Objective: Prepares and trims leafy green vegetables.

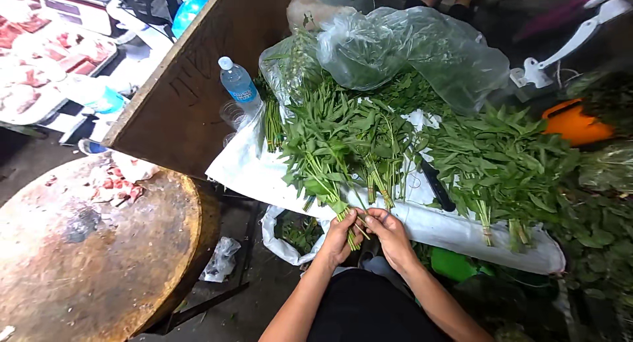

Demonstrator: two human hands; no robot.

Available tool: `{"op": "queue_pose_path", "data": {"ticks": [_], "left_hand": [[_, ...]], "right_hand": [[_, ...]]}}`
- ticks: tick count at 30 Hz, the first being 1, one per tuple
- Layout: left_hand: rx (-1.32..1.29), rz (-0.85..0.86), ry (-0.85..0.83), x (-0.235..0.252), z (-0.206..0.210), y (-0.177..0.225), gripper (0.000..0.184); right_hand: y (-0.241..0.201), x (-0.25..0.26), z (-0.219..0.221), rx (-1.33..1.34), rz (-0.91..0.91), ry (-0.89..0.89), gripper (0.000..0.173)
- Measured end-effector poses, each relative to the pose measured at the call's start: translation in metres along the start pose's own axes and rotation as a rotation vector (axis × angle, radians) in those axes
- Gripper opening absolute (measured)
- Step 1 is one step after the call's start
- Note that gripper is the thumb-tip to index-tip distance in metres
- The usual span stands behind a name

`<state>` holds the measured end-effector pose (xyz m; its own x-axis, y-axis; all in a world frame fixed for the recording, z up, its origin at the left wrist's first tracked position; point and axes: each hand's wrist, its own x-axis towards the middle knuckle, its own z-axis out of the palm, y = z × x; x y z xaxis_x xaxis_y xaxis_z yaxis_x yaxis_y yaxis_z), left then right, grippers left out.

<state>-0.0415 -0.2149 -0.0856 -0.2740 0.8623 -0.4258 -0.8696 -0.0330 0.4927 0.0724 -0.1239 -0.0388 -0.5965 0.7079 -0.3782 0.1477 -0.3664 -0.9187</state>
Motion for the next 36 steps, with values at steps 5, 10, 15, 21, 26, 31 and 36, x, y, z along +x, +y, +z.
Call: {"op": "queue_pose_path", "data": {"ticks": [5, 10, 15, 21, 26, 31, 36], "left_hand": [[-0.027, 0.073, 0.077, -0.003, -0.003, 0.005, 0.032], [-0.078, 0.133, 0.079, -0.011, -0.009, 0.013, 0.028], [0.009, 0.283, 0.109, -0.034, -0.013, 0.055, 0.024], [0.218, 0.448, 0.241, -0.086, -0.029, 0.128, 0.020], [0.318, 0.470, 0.398, -0.101, -0.033, 0.147, 0.018], [0.489, 0.531, 0.554, -0.093, -0.022, 0.128, 0.021], [0.818, 0.556, 0.651, -0.074, -0.004, 0.109, 0.018]], "right_hand": [[-0.002, 0.001, -0.005, -0.035, -0.063, 0.093, 0.020], [0.001, 0.002, -0.010, -0.036, -0.114, 0.126, 0.020], [0.008, 0.004, -0.027, -0.062, -0.130, 0.063, 0.020], [0.026, -0.019, -0.080, -0.518, 0.159, -0.265, 0.026], [0.064, -0.008, -0.067, -0.685, 0.329, -0.479, 0.022], [0.074, 0.025, 0.016, -0.817, 0.165, -0.609, 0.049], [-0.014, 0.002, 0.071, -0.402, -0.266, -0.526, 0.034]]}}
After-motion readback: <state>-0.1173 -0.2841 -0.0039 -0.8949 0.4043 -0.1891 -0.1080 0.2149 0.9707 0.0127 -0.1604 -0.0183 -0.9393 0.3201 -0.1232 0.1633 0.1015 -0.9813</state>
